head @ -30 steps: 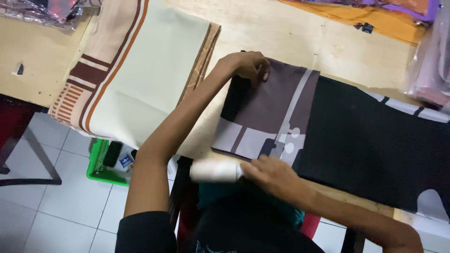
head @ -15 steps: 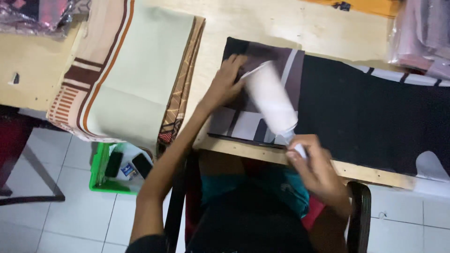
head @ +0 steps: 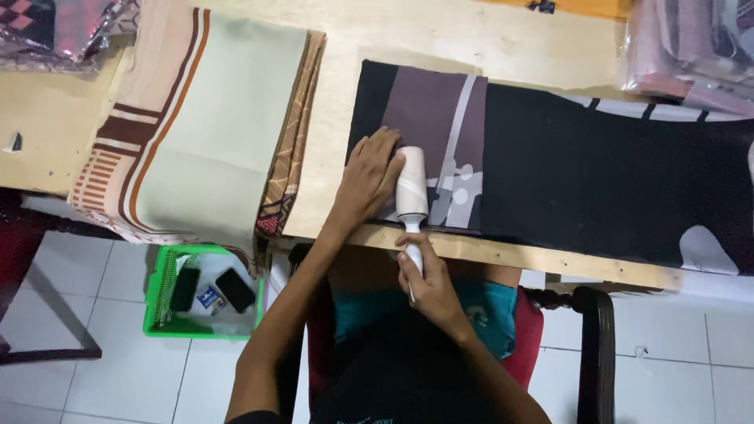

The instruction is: Using a lint roller to remove dust or debris from a piece of patterned fabric on a workspace table.

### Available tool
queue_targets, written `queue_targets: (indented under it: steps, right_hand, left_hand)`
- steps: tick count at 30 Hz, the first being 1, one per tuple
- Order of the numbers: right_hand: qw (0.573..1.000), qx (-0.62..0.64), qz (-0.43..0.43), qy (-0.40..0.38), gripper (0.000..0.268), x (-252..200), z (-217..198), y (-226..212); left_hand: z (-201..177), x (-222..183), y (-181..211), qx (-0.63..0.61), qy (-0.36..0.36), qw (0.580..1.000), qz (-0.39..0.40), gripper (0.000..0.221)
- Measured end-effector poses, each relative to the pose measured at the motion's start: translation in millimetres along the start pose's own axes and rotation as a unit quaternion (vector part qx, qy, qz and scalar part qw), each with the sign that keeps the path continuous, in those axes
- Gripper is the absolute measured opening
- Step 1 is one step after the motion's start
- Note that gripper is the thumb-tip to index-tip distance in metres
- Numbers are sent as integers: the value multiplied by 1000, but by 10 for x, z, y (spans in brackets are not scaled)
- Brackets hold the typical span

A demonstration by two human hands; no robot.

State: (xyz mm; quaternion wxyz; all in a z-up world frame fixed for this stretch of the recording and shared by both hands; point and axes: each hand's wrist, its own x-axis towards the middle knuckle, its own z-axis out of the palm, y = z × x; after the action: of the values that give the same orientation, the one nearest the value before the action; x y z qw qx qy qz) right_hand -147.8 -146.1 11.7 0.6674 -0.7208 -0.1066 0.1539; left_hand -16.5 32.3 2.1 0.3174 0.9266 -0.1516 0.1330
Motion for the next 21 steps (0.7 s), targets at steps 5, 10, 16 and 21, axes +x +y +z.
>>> queue_targets:
  steps: [5, 10, 16, 21]
  right_hand:
    - [997, 80, 4, 1, 17, 25, 133, 141]
    - [978, 204, 19, 31, 23, 53, 349, 96]
    - [972, 187, 84, 115, 27, -137, -13, 232]
    - [941, 204, 64, 263, 16, -443, -667, 442]
  left_hand:
    - [-44, -13, 45, -17, -15, 1000, -3, 56]
    - [-99, 16, 78, -66, -15, 997, -24, 58]
    - [-89, 0, 147, 83, -28, 996, -4, 49]
    - [-10, -24, 80, 148, -35, 988, 23, 61]
